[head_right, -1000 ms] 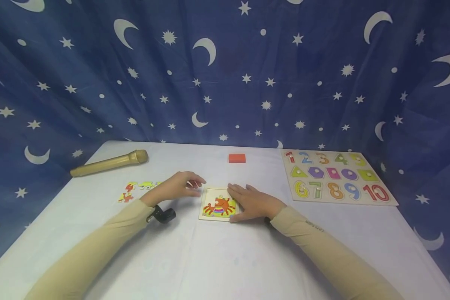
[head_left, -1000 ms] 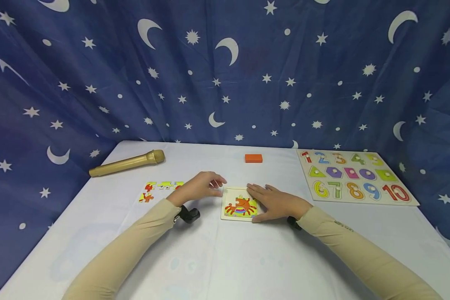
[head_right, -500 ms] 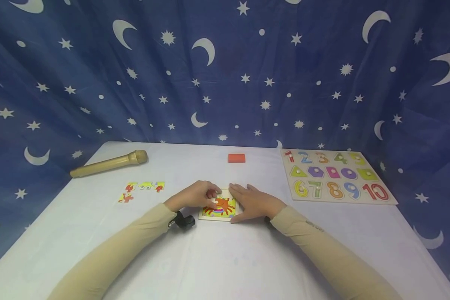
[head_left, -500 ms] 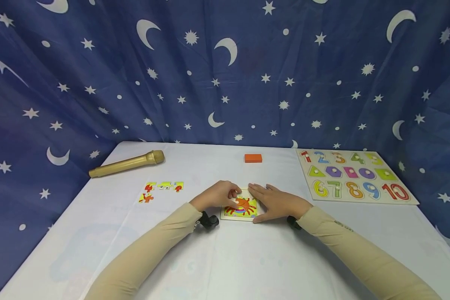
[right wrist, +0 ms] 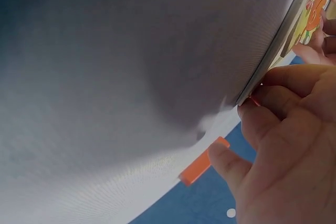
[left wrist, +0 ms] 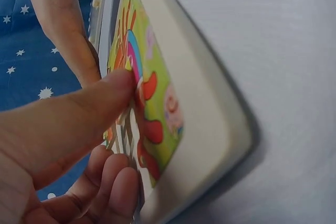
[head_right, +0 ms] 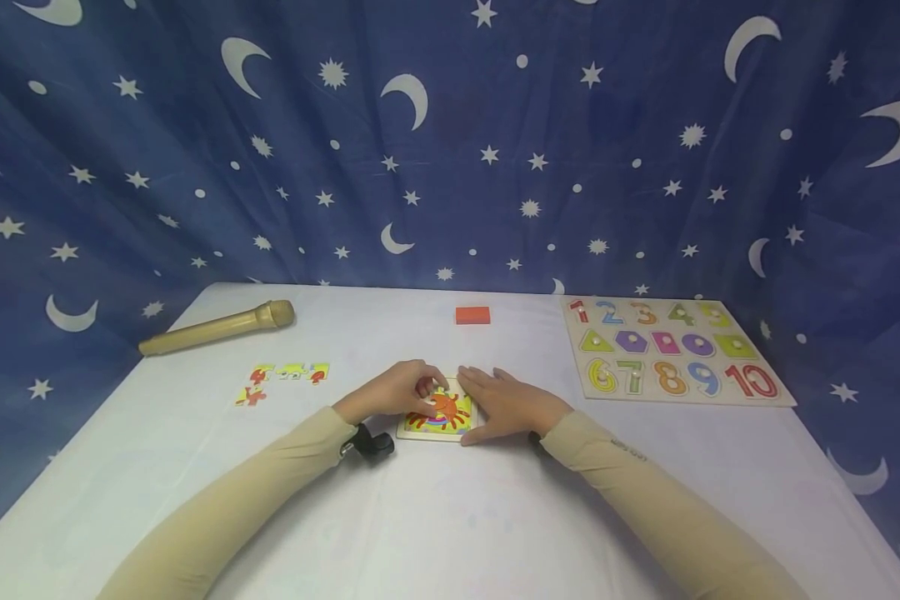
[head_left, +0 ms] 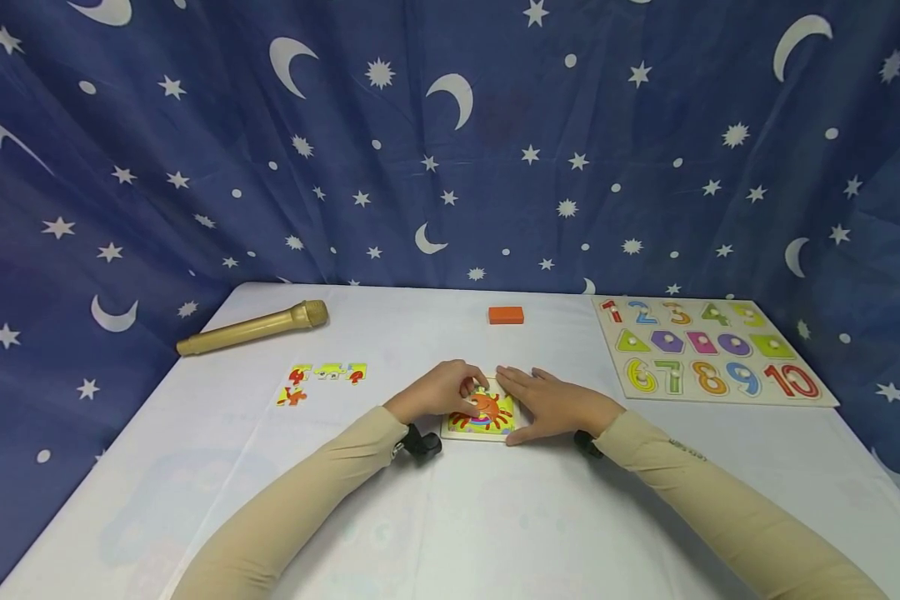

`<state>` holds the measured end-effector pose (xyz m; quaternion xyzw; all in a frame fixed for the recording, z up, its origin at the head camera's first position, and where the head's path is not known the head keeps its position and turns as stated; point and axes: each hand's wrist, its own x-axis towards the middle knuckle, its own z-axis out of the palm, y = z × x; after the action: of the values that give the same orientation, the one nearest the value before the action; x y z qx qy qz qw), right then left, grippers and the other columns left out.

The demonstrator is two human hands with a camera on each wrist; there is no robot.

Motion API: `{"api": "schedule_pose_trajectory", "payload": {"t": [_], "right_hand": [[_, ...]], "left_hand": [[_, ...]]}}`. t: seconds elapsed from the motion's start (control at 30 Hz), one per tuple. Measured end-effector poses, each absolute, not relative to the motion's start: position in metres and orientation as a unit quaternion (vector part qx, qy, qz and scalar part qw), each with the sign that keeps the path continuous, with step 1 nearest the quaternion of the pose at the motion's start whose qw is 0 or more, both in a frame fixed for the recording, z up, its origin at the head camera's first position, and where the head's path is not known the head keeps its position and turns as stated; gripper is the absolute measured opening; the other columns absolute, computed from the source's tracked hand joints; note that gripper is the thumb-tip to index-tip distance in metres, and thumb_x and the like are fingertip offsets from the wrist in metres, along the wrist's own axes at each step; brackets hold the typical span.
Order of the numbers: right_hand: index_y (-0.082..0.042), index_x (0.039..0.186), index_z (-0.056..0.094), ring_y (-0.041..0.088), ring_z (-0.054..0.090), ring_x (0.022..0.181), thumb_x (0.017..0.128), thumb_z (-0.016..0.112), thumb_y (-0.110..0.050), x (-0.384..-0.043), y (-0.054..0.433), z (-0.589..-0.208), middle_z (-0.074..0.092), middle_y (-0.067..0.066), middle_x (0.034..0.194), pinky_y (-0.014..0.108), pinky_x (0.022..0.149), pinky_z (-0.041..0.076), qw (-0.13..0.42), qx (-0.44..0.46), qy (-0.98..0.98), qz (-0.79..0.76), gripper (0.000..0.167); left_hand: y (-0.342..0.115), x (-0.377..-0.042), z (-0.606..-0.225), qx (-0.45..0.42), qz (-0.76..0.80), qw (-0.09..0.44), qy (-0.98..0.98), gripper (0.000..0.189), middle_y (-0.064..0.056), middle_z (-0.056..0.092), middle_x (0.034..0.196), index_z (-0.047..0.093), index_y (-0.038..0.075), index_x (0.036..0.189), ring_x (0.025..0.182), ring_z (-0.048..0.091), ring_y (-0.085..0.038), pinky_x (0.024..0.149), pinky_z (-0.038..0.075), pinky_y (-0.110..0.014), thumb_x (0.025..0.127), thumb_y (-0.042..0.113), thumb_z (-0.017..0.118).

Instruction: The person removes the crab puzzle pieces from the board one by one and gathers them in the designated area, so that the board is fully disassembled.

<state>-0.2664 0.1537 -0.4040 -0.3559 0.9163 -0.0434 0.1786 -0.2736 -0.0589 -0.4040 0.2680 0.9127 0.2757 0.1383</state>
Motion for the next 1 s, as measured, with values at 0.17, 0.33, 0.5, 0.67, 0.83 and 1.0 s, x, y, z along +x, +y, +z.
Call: {"api": "schedule_pose_trajectory", "payload": {"t": [0.17,0.33,0.5,0.67,0.83,1.0], "right_hand": [[-0.008,0.15,0.02,0.023,0.018,0.146,0.094,0.047,-0.051,-0.2672,0.1536,-0.4019,0.016,0.006,0.158,0.051,0.117,0.015,0.176,-0.357,0.917,-0.032,0.076],[-0.007,0.149,0.023,0.023,0.02,0.145,0.097,0.046,-0.039,-0.2666,0.1525,-0.4011,0.02,0.007,0.157,0.052,0.116,0.018,0.162,-0.365,0.917,-0.023,0.066],[-0.005,0.147,0.029,0.024,0.028,0.142,0.097,0.048,-0.036,-0.2672,0.1514,-0.4015,0.027,0.009,0.155,0.052,0.113,0.024,0.141,-0.37,0.918,-0.024,0.062],[-0.002,0.142,0.039,0.026,0.041,0.135,0.096,0.051,-0.032,-0.2673,0.1493,-0.4004,0.038,0.012,0.148,0.05,0.108,0.035,0.101,-0.382,0.919,-0.017,0.056],[-0.001,0.138,0.044,0.028,0.047,0.13,0.094,0.056,-0.031,-0.2654,0.147,-0.3967,0.043,0.014,0.145,0.05,0.104,0.039,0.084,-0.388,0.918,-0.016,0.055],[0.0,0.138,0.045,0.028,0.047,0.13,0.094,0.056,-0.031,-0.2659,0.147,-0.3978,0.044,0.015,0.144,0.05,0.103,0.04,0.083,-0.39,0.917,-0.016,0.055]], "left_hand": [[-0.0593,-0.2733,-0.4037,0.266,0.279,0.141,0.912,0.035,-0.002,0.055,0.082,0.065,0.006,0.108,0.073,0.047,-0.009,0.068,0.041,-0.019,0.076,0.013,0.078],[-0.0596,-0.2736,-0.4047,0.253,0.292,0.144,0.911,0.038,-0.003,0.056,0.083,0.064,0.004,0.109,0.075,0.048,-0.011,0.068,0.042,-0.02,0.075,0.012,0.079],[-0.0599,-0.2722,-0.4041,0.244,0.302,0.142,0.911,0.038,-0.004,0.057,0.085,0.064,0.003,0.108,0.076,0.049,-0.012,0.069,0.044,-0.02,0.074,0.01,0.08],[-0.0597,-0.2701,-0.4029,0.249,0.296,0.135,0.912,0.038,-0.005,0.058,0.086,0.064,0.003,0.108,0.077,0.049,-0.011,0.07,0.045,-0.021,0.074,0.01,0.079],[-0.0606,-0.2683,-0.4026,0.253,0.299,0.128,0.911,0.038,-0.005,0.058,0.086,0.064,0.002,0.108,0.077,0.05,-0.012,0.07,0.045,-0.02,0.074,0.01,0.079],[-0.0608,-0.2679,-0.4043,0.264,0.29,0.114,0.913,0.039,-0.004,0.056,0.085,0.063,0.001,0.109,0.076,0.049,-0.011,0.07,0.044,-0.021,0.074,0.01,0.079]]}}
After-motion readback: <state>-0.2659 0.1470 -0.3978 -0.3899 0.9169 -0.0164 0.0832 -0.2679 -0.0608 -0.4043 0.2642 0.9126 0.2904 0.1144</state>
